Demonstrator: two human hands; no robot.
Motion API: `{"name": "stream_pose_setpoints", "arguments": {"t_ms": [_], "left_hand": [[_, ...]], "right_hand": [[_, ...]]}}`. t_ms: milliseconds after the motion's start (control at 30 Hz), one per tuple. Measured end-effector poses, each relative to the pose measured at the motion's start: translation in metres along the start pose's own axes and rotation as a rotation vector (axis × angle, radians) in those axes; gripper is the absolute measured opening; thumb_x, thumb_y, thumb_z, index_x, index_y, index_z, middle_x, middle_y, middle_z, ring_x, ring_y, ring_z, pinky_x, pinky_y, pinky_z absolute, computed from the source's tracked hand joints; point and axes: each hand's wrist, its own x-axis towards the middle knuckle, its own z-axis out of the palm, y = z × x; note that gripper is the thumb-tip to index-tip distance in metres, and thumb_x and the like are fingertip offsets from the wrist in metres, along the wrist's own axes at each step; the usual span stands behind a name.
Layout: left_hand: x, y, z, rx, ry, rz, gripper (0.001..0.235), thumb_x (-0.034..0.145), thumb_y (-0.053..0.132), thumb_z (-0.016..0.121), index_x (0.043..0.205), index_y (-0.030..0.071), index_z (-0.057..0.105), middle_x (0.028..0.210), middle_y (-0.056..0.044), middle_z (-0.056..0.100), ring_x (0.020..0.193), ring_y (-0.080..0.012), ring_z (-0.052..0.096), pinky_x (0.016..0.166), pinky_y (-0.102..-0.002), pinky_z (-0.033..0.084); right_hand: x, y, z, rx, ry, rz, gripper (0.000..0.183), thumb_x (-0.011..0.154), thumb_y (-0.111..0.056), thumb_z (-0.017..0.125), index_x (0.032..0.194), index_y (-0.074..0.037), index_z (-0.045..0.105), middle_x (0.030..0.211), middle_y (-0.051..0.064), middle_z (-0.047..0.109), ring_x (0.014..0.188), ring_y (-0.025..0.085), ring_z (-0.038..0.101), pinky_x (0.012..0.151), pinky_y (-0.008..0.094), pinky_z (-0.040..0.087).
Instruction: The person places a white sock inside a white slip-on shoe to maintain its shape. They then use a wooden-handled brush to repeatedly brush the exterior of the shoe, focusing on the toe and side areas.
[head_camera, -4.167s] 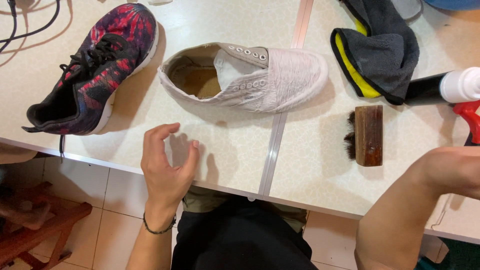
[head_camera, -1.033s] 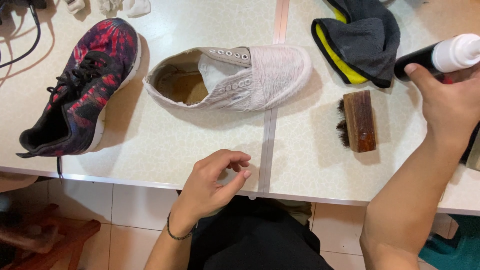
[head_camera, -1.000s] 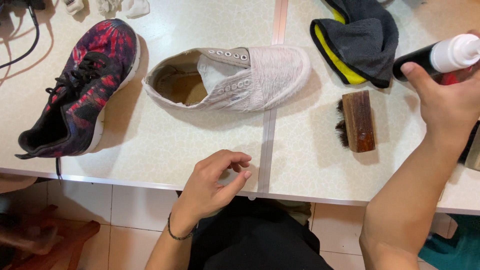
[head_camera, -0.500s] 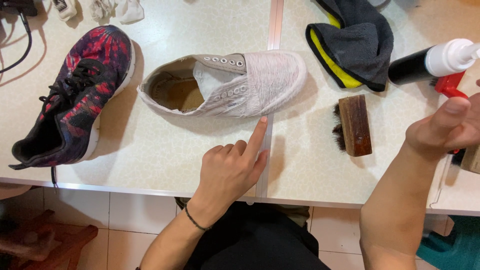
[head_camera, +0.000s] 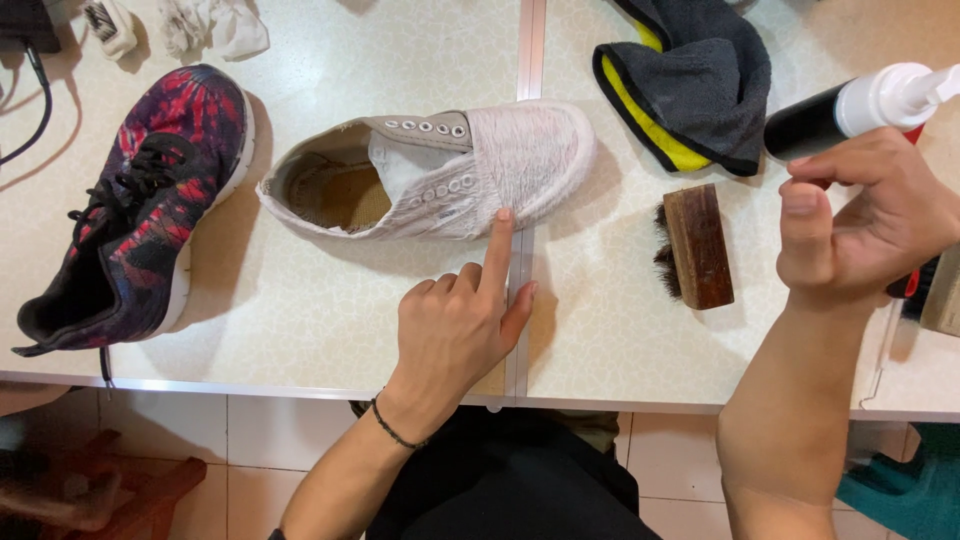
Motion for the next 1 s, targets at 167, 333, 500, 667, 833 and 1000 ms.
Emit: {"name": "stream_pose_setpoints", "arguments": {"t_ms": [167,333,500,667,833,1000], "left_hand": [[0.005,0.0,0.0,-0.022,0.035,-0.006,0.063,0.102,0.048,0.063,0.15,0.008,0.055,0.052,0.007,0.042,0.039,-0.0098,0.035,0.038,-0.026,0.031],[0.007,-0.004,-0.001,-0.05,0.022,-0.011,0.067,0.104,0.049,0.064,0.153,0.006,0.051,0.052,0.008,0.041,0.039,-0.0087,0.032,0.038,-0.026,0.029],[0.011,-0.006,0.0,-0.082,-0.025,-0.053,0.076,0.104,0.052,0.064,0.157,0.002,0.043,0.05,0.007,0.034,0.037,-0.0087,0.028,0.034,-0.028,0.028],[0.006,-0.008,-0.006,-0.184,0.031,-0.019,0.077,0.105,0.049,0.066,0.157,-0.002,0.04,0.051,0.007,0.038,0.039,-0.0084,0.03,0.037,-0.028,0.026],[-0.006,0.001,-0.02,-0.427,0.066,0.137,0.065,0.102,0.037,0.069,0.149,-0.004,0.049,0.055,0.006,0.048,0.043,-0.009,0.042,0.044,-0.027,0.035],[-0.022,0.002,-0.01,-0.678,0.024,0.27,0.039,0.095,0.018,0.074,0.13,0.004,0.063,0.066,0.006,0.064,0.05,-0.01,0.054,0.045,-0.027,0.042]], "right_hand": [[0.002,-0.001,-0.001,-0.035,-0.017,-0.006,0.039,0.109,-0.012,0.067,0.094,0.024,0.068,0.086,0.033,0.064,0.076,0.039,0.055,0.075,0.044,0.04],[0.003,-0.005,0.001,-0.028,-0.013,0.022,0.038,0.109,-0.014,0.067,0.094,0.022,0.067,0.087,0.032,0.064,0.076,0.037,0.054,0.077,0.044,0.04],[0.003,-0.006,-0.002,-0.088,-0.002,-0.004,0.034,0.113,-0.003,0.069,0.093,0.025,0.069,0.084,0.032,0.062,0.075,0.037,0.053,0.075,0.043,0.038],[0.007,0.002,-0.001,-0.159,0.206,-0.052,0.03,0.111,-0.003,0.064,0.088,0.016,0.064,0.079,0.026,0.062,0.07,0.035,0.055,0.069,0.044,0.041],[0.022,-0.018,0.014,-0.254,0.244,-0.029,0.033,0.105,-0.013,0.068,0.083,0.011,0.069,0.069,0.018,0.064,0.055,0.023,0.051,0.053,0.034,0.037],[0.026,-0.015,0.022,-0.219,0.195,-0.006,0.026,0.1,-0.009,0.067,0.079,0.005,0.07,0.066,0.014,0.064,0.053,0.02,0.054,0.049,0.031,0.039]]}}
